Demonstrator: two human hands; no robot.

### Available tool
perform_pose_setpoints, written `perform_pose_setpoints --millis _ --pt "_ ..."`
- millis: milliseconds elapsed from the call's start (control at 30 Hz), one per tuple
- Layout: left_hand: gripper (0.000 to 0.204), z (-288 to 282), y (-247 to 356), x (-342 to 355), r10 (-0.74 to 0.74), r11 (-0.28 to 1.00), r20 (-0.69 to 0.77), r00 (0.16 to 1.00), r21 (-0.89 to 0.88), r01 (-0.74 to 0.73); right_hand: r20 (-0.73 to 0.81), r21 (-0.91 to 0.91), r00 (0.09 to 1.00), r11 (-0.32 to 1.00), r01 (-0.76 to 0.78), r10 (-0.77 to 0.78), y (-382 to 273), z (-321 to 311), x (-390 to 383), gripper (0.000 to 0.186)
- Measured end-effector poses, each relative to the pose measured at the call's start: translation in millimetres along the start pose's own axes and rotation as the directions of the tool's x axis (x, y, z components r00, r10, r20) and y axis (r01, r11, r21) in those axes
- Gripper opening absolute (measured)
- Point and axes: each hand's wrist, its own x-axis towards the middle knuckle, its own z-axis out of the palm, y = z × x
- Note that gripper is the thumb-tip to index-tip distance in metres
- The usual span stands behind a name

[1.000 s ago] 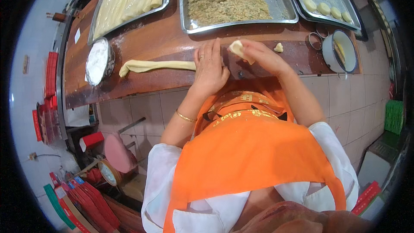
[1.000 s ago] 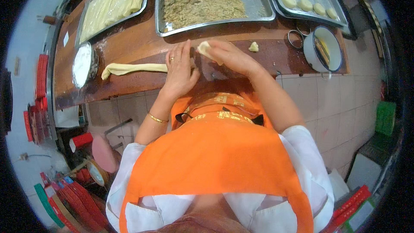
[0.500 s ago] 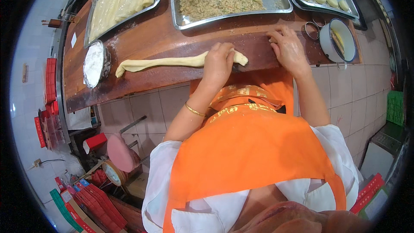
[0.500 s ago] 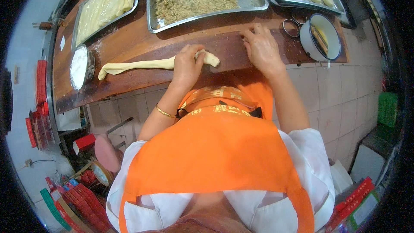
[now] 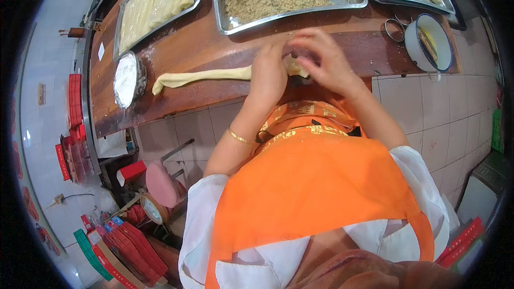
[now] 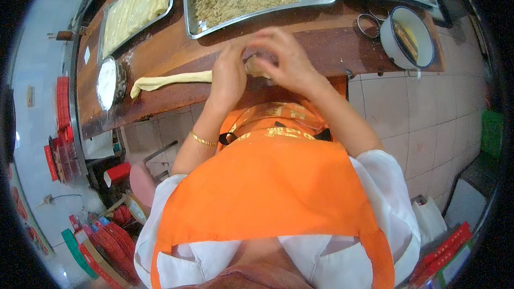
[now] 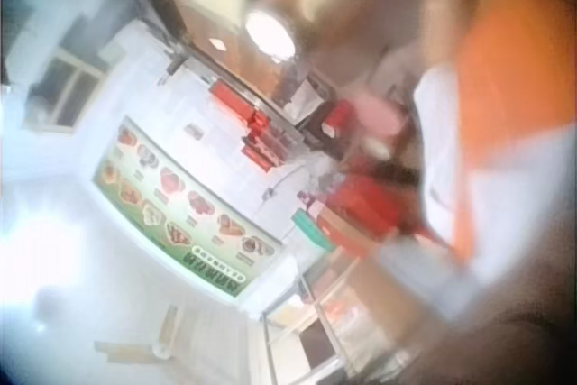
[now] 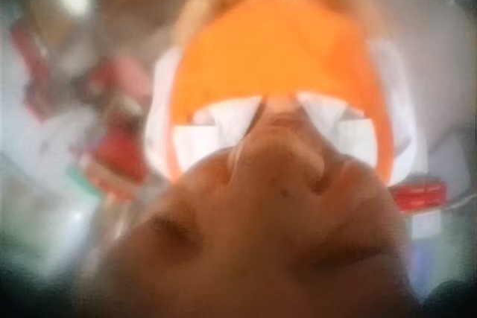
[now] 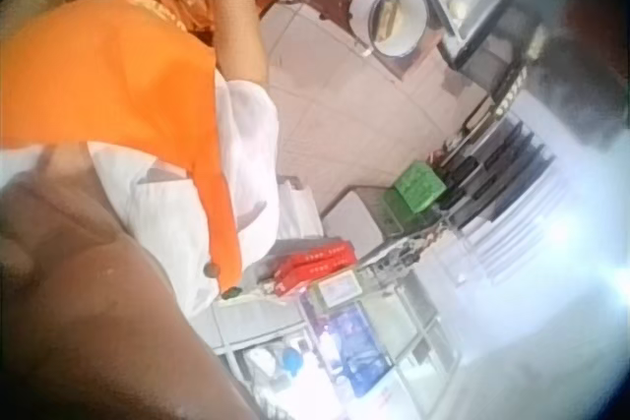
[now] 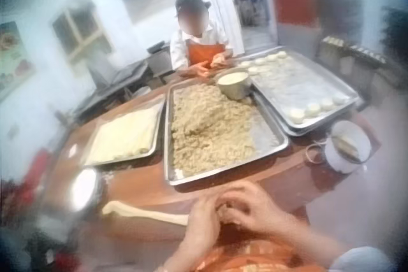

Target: The person prepares bread rolls by hand by taking pieces of dough, flattening them, adding a filling from a tray, and rolling them into balls on a wooden table.

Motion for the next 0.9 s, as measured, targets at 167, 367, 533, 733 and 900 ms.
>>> perform_pose_setpoints --millis 167,367,533,733,900 --pt "0.053 53 -1 53 0.186 0.981 -0.002 0.983 -0.059 -0.186 -0.278 -0.034 0.96 0.999 -0.034 0.023 -4 -33 10 0.027" --pt "0.072 59 3 48 0.347 0.897 0.294 0.891 0.174 -0.406 -0.362 -0.018 0.925 0.991 -0.133 0.118 14 -55 -15 0.026" --pt "0.065 59 3 58 0.432 0.859 0.301 0.85 0.15 -0.489 -0.409 0.055 0.901 0.99 -0.133 0.144 10 -55 -12 0.025" --pt "0.06 60 -1 79 0.484 0.873 0.218 0.848 -0.055 -0.484 -0.372 0.034 0.911 0.983 -0.179 0.179 10 -66 -27 0.023" --pt "0.058 62 3 72 0.463 0.882 0.204 0.863 -0.015 -0.47 -0.382 0.018 0.913 0.989 -0.149 0.145 7 -66 -28 0.022"
